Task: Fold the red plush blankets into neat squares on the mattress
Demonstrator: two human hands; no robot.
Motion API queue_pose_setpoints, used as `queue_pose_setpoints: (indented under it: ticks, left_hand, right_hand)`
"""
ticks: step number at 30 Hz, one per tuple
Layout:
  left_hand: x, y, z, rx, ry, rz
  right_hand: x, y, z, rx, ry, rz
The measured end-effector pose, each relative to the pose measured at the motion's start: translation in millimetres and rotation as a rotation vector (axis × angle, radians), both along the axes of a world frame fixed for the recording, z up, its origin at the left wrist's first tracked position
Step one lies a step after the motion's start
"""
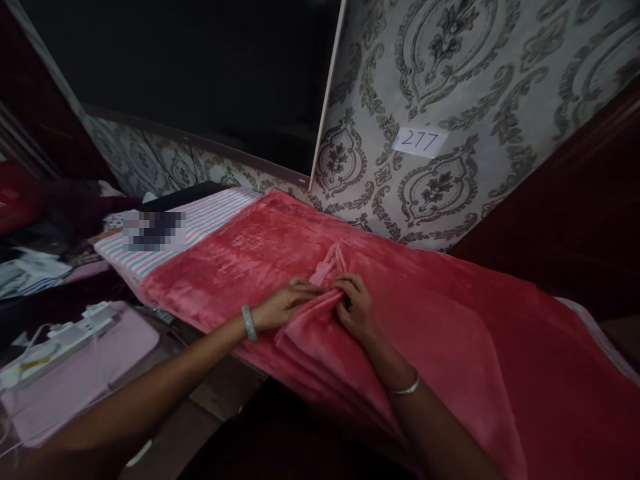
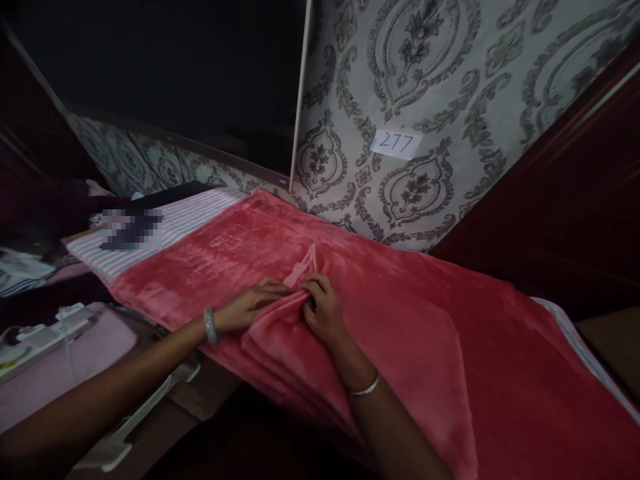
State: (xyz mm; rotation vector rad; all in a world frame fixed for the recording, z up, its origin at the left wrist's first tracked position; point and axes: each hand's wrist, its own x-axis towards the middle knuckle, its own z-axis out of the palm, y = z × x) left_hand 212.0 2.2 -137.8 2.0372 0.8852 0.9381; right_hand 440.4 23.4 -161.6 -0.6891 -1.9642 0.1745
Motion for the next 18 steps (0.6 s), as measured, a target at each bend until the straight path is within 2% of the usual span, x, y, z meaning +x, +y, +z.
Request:
queue_pose_setpoints:
  ticks: [4, 7, 12, 15, 18]
  left_hand:
    - [0.8, -16.0, 3.2, -0.101, -0.055, -0.036]
    - [0.6, -15.7, -0.2, -0.219, -0.144, -0.005]
    - [4.5, 13.5, -11.7, -0.317, -0.336, 0.285]
    - [17.6, 32.9, -15.3, -0.298, -0.199, 0.409]
    - [30.5, 38.2, -16.0, -0.256, 0.015, 0.431]
  right_hand:
    - [0.1, 0.3, -1.4, 0.006, -0.008, 0.000]
    - [0.6, 1.4, -3.6, -0.021, -0.035, 0.015]
    - [1.0, 4.3, -7.6, -0.055, -0.059, 0.043]
    - [1.7, 5.2, -6.7, -0.035, -0.081, 0.029]
    - [2.9, 4.2, -0.4, -0.048, -0.136, 0.029]
